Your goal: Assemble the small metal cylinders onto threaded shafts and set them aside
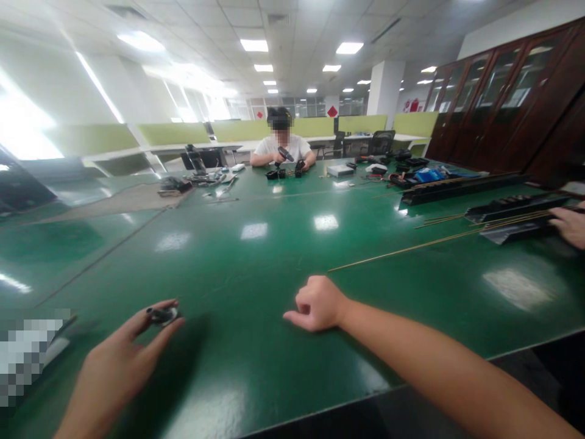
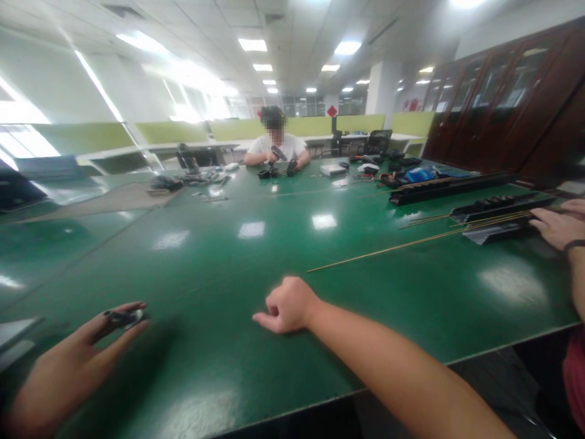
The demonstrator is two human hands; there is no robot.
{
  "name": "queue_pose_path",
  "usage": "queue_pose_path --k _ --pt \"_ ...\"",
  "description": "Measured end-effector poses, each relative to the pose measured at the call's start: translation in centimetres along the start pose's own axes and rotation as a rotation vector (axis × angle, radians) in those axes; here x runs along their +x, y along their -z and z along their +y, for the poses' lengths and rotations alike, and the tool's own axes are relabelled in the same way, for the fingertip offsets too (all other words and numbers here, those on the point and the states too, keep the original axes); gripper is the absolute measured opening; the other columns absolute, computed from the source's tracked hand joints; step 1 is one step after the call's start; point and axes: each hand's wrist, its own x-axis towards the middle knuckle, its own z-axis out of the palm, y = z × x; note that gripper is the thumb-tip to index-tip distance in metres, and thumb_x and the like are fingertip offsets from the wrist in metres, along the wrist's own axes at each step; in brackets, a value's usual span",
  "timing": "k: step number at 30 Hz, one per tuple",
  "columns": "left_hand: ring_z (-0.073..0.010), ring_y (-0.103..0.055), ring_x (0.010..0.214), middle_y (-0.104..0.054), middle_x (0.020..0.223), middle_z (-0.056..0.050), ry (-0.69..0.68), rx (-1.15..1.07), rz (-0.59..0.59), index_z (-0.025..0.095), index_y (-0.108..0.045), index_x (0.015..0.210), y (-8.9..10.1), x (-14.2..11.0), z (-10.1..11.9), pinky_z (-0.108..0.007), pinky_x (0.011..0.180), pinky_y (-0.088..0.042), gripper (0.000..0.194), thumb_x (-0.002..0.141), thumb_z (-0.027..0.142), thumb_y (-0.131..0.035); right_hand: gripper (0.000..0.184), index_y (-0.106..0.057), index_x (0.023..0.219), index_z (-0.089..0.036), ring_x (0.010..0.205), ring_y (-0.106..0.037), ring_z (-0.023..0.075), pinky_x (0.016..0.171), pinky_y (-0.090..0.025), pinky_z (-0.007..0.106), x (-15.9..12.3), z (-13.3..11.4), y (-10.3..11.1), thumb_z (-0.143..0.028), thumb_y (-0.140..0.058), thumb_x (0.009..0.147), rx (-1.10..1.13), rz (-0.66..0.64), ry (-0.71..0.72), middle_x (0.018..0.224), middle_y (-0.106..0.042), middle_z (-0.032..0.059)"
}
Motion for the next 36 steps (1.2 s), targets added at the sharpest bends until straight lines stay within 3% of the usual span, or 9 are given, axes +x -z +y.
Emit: queue_pose_path --k 3,5,8,12,17,22,30,36 --pt "-0.0243 -0.070 0.098 -0.074 0.106 0.002 -0.100 -0.100 -0.084 0.028 -0.065 0.120 -1.3 1.3 4.4 -0.035 0.088 -0.055 0.049 0.079 0.055 -0.064 0.044 -0.060 0.053 -0.019 0.053 -0.053 0.0131 0.066 -0.039 0.029 -0.2 0.2 1.1 -0.049 -0.062 0.086 0.051 0.048 0.009 0.055 -0.064 0.0011" --pt "-0.0247 -0.069 0.100 -0.074 0.107 -0.003 -0.233 -0.217 -0.083 0.025 -0.066 0.119 -2.4 1.9 8.0 -0.038 0.095 -0.053 0.050 0.078 0.053 -0.067 0.045 -0.060 0.055 -0.018 0.054 -0.053 0.0125 0.068 -0.040 0.029 -0.5 0.8 2.4 -0.050 -0.062 0.086 0.096 0.135 -0.040 0.057 -0.064 0.0010" --pt "-0.0227 -0.070 0.097 -0.074 0.106 -0.004 -0.436 -0.351 -0.182 0.024 -0.071 0.109 -4.6 2.4 12.9 -0.037 0.094 -0.054 0.035 0.079 0.042 -0.069 0.044 -0.059 0.054 -0.018 0.056 -0.052 0.0125 0.065 -0.040 0.027 -1.4 2.4 4.6 -0.049 -0.063 0.086 0.134 0.247 -0.214 0.056 -0.062 0.0014" --pt "-0.0201 -0.067 0.095 -0.073 0.102 -0.004 -0.610 -0.458 -0.267 0.022 -0.071 0.100 -7.9 2.4 16.9 -0.035 0.092 -0.054 0.024 0.076 0.019 -0.069 0.025 -0.066 0.064 -0.017 0.054 -0.054 0.0121 0.055 -0.038 0.024 -2.5 5.0 6.3 -0.037 -0.070 0.079 0.251 0.147 -0.418 0.060 -0.065 0.0011" --pt "-0.0165 -0.064 0.088 -0.069 0.094 -0.002 -0.623 -0.545 -0.305 0.021 -0.068 0.095 -10.9 1.6 17.0 -0.030 0.082 -0.051 0.023 0.075 0.011 -0.067 0.008 -0.073 0.077 -0.016 0.056 -0.058 0.0120 0.055 -0.041 0.022 -2.5 5.3 5.8 -0.023 -0.071 0.073 0.299 -0.012 -0.424 0.064 -0.068 0.0006" --pt "-0.0148 -0.062 0.085 -0.067 0.090 0.000 -0.617 -0.594 -0.350 0.021 -0.066 0.091 -11.4 0.9 16.5 -0.027 0.079 -0.048 0.024 0.072 0.008 -0.069 0.015 -0.075 0.085 -0.018 0.055 -0.059 0.0110 0.052 -0.040 0.020 -2.2 4.2 5.0 -0.023 -0.073 0.071 0.364 -0.160 -0.386 0.064 -0.067 -0.0014" --pt "-0.0169 -0.061 0.087 -0.066 0.092 -0.001 -0.622 -0.592 -0.374 0.022 -0.068 0.094 -11.5 0.9 16.9 -0.030 0.081 -0.048 0.019 0.076 0.017 -0.072 0.021 -0.074 0.089 -0.021 0.062 -0.062 0.0129 0.058 -0.043 0.022 -2.2 4.5 4.9 -0.025 -0.077 0.069 0.335 -0.188 -0.391 0.072 -0.070 -0.0018" --pt "-0.0163 -0.062 0.091 -0.067 0.100 0.000 -0.568 -0.614 -0.366 0.024 -0.064 0.108 -12.1 1.3 16.2 -0.030 0.083 -0.048 0.035 0.075 0.016 -0.073 0.027 -0.073 0.091 -0.021 0.079 -0.065 0.0168 0.072 -0.047 0.026 -1.9 4.1 5.0 -0.026 -0.081 0.066 0.279 -0.103 -0.304 0.088 -0.073 0.0013"
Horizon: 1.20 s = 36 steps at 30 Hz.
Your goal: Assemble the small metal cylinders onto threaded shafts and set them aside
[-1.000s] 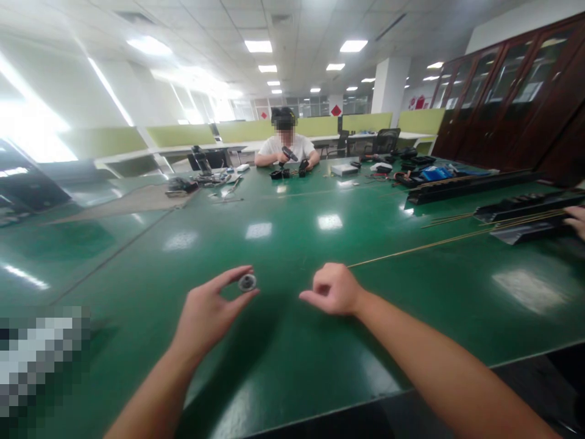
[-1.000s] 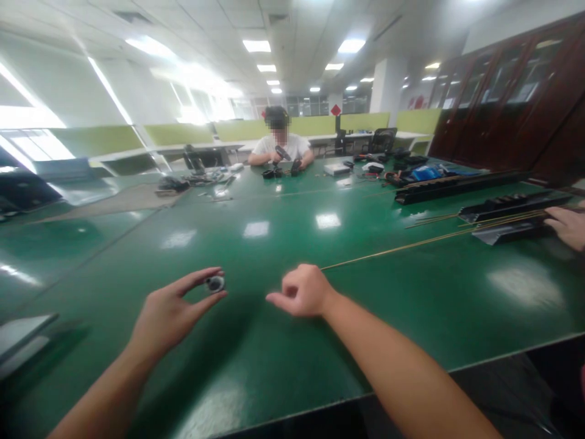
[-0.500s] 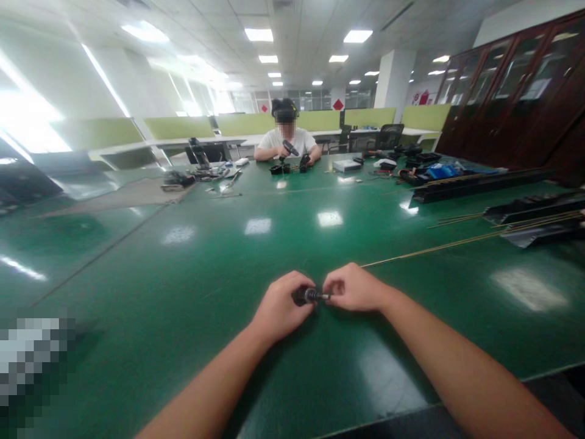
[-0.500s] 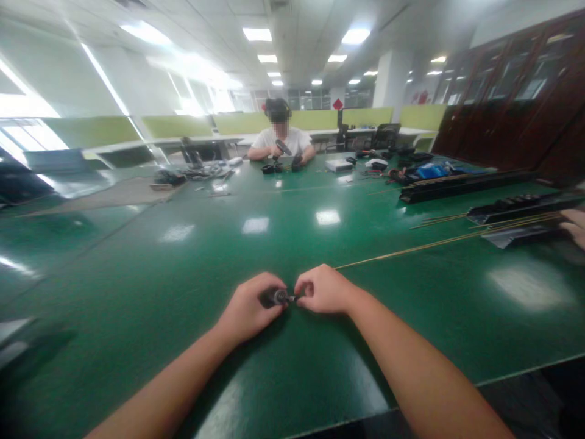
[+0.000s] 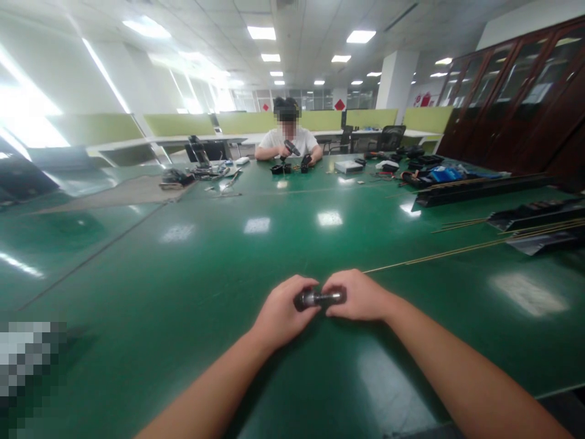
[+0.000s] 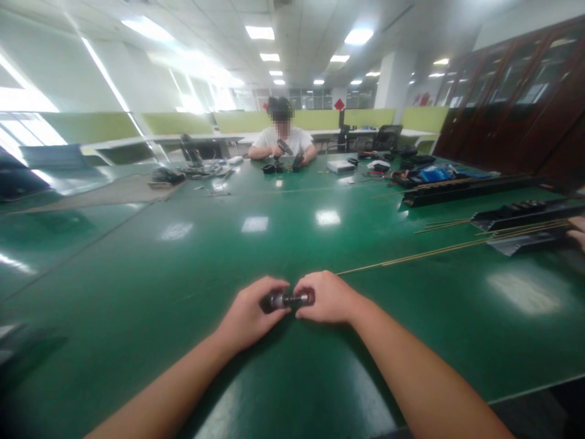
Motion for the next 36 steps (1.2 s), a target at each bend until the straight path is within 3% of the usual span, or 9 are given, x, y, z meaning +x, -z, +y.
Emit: queue_pose_path --k 12,18,36 --pt "-0.0150 -0.062 0.079 -0.067 0.088 0.000 0.076 -0.043 0.045 0.021 -0.065 0.091 0.0 0.1 -0.2 -0.026 0.072 -0.046 0.022 0.072 0.021 -0.076 0.024 -0.068 0.095 -0.020 0.081 -0.062 0.0165 0.074 -0.048 0.027 0.0 -0.5 -0.3 -0.015 -0.072 0.072 0.047 0.137 0.096 0.090 -0.069 0.0023" --pt "-0.0146 -0.061 0.077 -0.067 0.085 0.000 0.084 -0.067 0.044 0.021 -0.065 0.088 -0.1 0.0 0.0 -0.026 0.069 -0.045 0.019 0.072 0.021 -0.076 0.021 -0.070 0.092 -0.019 0.080 -0.063 0.0157 0.073 -0.047 0.026 0.1 -0.3 -0.8 -0.009 -0.070 0.073 0.062 0.122 0.117 0.087 -0.070 0.0017" --pt "-0.0161 -0.060 0.076 -0.066 0.082 -0.001 0.053 -0.024 -0.003 0.019 -0.063 0.083 -0.2 0.0 0.1 -0.027 0.069 -0.044 0.013 0.073 0.018 -0.071 0.011 -0.070 0.082 -0.019 0.071 -0.062 0.0147 0.065 -0.046 0.024 0.2 -0.1 -1.4 -0.019 -0.073 0.072 0.112 0.070 0.036 0.079 -0.070 0.0013"
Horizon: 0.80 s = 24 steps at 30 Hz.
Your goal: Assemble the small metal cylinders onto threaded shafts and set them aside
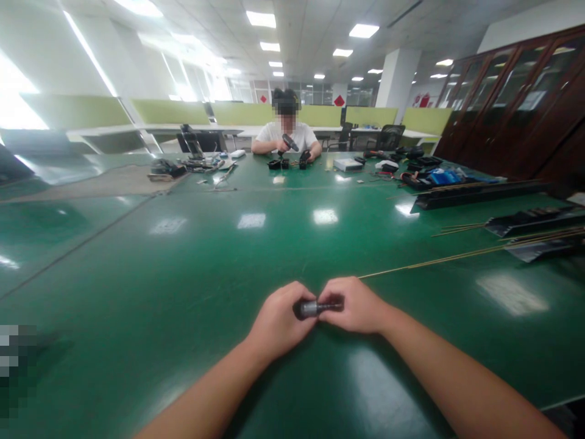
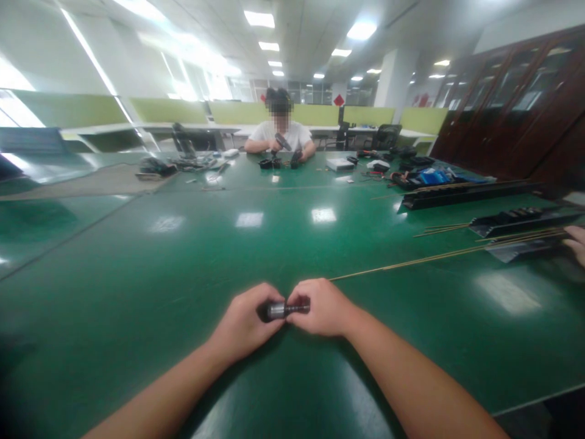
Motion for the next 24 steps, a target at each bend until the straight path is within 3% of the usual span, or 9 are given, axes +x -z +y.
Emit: queue_pose_path --k 24 --pt "-0.0154 -0.062 0.072 -0.067 0.079 0.000 0.011 0.004 0.025 0.019 -0.064 0.080 -0.20 0.06 0.18 -0.026 0.067 -0.044 0.015 0.069 0.017 -0.075 0.009 -0.069 0.080 -0.019 0.065 -0.060 0.0131 0.060 -0.042 0.023 -0.05 -0.31 0.56 -0.022 -0.073 0.073 -0.066 -0.049 0.005 0.075 -0.068 0.0003"
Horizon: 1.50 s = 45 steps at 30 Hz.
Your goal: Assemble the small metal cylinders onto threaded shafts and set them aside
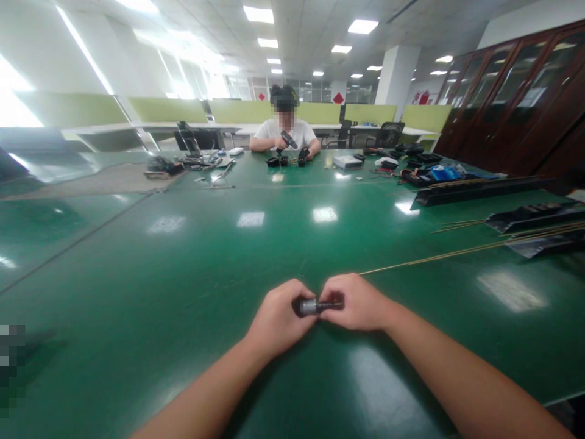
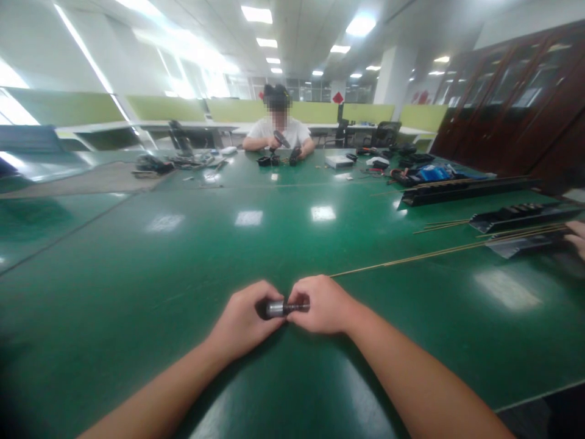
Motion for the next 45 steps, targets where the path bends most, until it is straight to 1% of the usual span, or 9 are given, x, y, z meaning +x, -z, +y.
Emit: queue_pose_path --k 9,14,20,34,45 --pt "-0.0158 -0.062 0.073 -0.067 0.080 -0.001 -0.005 0.000 0.027 0.019 -0.064 0.082 -0.08 -0.06 -0.29 -0.026 0.066 -0.045 0.015 0.070 0.018 -0.074 0.006 -0.069 0.078 -0.018 0.066 -0.060 0.0133 0.060 -0.041 0.023 0.08 -0.03 0.07 -0.018 -0.071 0.072 0.000 0.018 -0.014 0.074 -0.069 0.0005" --pt "-0.0158 -0.062 0.075 -0.067 0.082 -0.001 -0.002 0.005 0.027 0.019 -0.064 0.082 -0.07 -0.04 -0.30 -0.027 0.068 -0.046 0.015 0.071 0.018 -0.074 0.006 -0.069 0.077 -0.018 0.066 -0.060 0.0134 0.060 -0.041 0.023 0.04 0.06 0.03 -0.020 -0.073 0.073 -0.014 0.023 -0.024 0.074 -0.069 0.0005" --pt "-0.0162 -0.062 0.074 -0.067 0.081 -0.002 -0.005 0.012 0.025 0.019 -0.064 0.082 -0.19 -0.14 -0.53 -0.027 0.067 -0.045 0.014 0.072 0.021 -0.073 0.009 -0.068 0.076 -0.018 0.066 -0.060 0.0137 0.060 -0.042 0.024 0.04 -0.02 0.21 -0.023 -0.074 0.073 -0.015 0.028 -0.029 0.074 -0.069 0.0008" --pt "-0.0160 -0.061 0.075 -0.066 0.081 -0.001 0.002 -0.008 0.043 0.019 -0.064 0.081 0.03 -0.05 -0.27 -0.027 0.069 -0.045 0.014 0.071 0.019 -0.073 0.007 -0.069 0.077 -0.018 0.064 -0.059 0.0131 0.059 -0.041 0.024 0.02 0.25 0.50 -0.022 -0.074 0.074 -0.007 0.028 -0.040 0.072 -0.068 0.0005" --pt "-0.0158 -0.062 0.076 -0.067 0.083 -0.001 0.003 0.001 0.065 0.019 -0.064 0.082 0.02 0.05 -0.69 -0.027 0.070 -0.046 0.015 0.071 0.019 -0.074 0.008 -0.070 0.076 -0.017 0.065 -0.060 0.0134 0.061 -0.042 0.024 0.02 0.43 0.91 -0.023 -0.074 0.074 -0.026 0.032 -0.068 0.072 -0.068 0.0010"
